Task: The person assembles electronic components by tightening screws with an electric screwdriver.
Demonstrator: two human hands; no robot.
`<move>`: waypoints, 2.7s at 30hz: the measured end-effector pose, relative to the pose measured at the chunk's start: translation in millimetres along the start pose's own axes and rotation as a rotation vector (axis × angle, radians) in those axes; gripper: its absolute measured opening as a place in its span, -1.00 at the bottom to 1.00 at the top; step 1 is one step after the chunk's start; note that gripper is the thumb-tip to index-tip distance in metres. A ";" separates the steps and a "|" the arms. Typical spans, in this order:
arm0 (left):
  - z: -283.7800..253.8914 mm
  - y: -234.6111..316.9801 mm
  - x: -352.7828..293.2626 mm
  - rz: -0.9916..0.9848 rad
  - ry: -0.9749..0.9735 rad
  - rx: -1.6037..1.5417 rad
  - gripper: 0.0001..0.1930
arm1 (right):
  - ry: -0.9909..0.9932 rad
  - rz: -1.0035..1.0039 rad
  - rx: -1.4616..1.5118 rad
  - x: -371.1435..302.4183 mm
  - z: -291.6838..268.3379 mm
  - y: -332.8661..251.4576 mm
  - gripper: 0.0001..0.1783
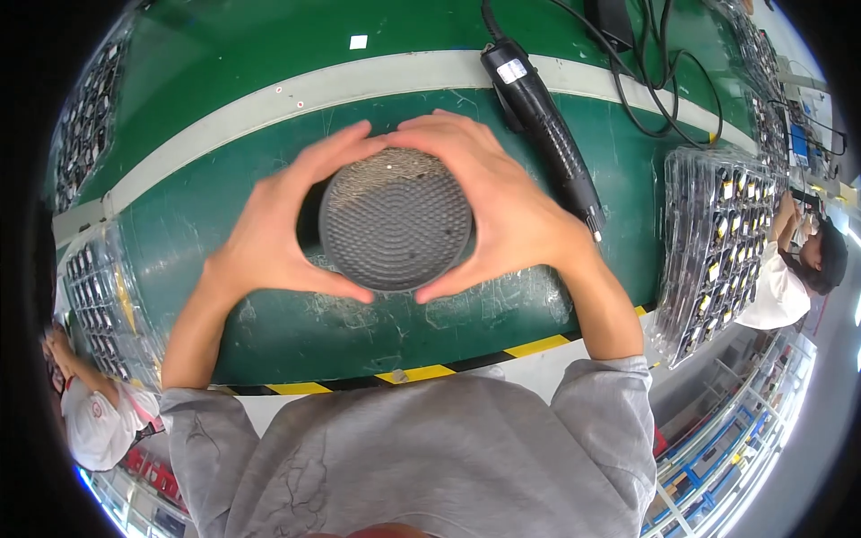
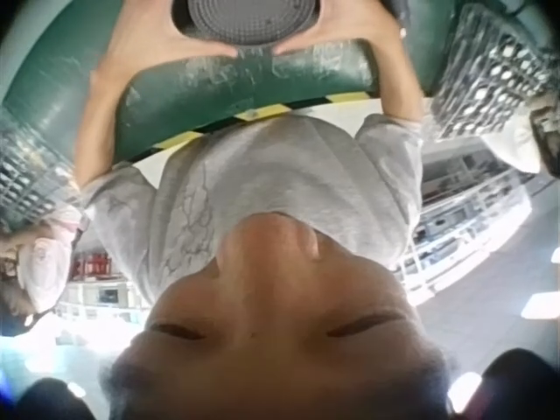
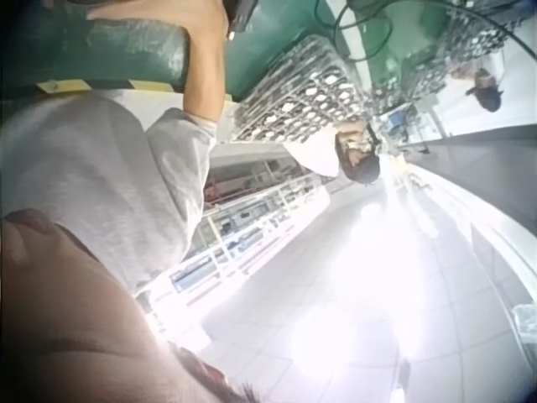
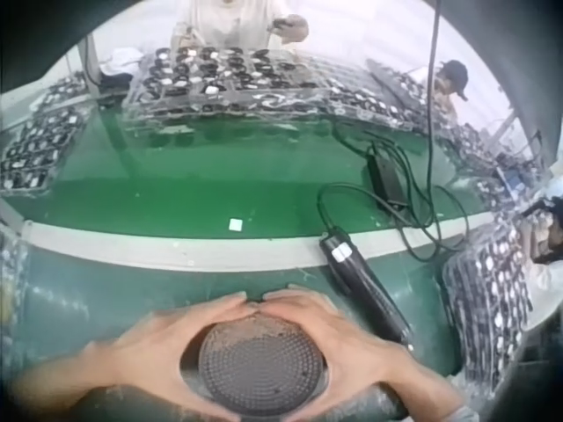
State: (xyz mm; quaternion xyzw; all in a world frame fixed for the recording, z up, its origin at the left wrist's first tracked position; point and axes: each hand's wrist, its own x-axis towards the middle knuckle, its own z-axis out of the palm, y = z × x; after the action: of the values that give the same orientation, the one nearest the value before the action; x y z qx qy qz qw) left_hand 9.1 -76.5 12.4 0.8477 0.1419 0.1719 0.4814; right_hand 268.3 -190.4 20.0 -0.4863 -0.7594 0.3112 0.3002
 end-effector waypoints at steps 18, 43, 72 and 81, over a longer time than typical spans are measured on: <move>-7.3 -1.8 2.8 -0.015 -0.046 0.121 0.29 | 0.145 -0.014 -0.171 11.4 17.0 0.8 0.33; 3.0 -2.5 6.3 0.067 0.103 0.378 0.02 | 0.121 0.055 -0.290 9.0 17.9 -1.6 0.19; 6.7 -3.2 1.8 -0.018 0.161 0.238 -0.12 | 0.240 0.047 -0.391 10.9 16.2 -0.5 -0.06; 8.6 -2.1 3.5 -0.055 0.176 0.284 -0.08 | 0.248 0.052 -0.387 11.1 14.4 1.7 -0.07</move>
State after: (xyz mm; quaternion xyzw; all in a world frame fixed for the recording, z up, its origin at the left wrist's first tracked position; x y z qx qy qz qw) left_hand 15.7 -80.6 7.0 0.8847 0.2297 0.2104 0.3469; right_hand 254.5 -182.2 11.3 -0.5888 -0.7493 0.1049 0.2843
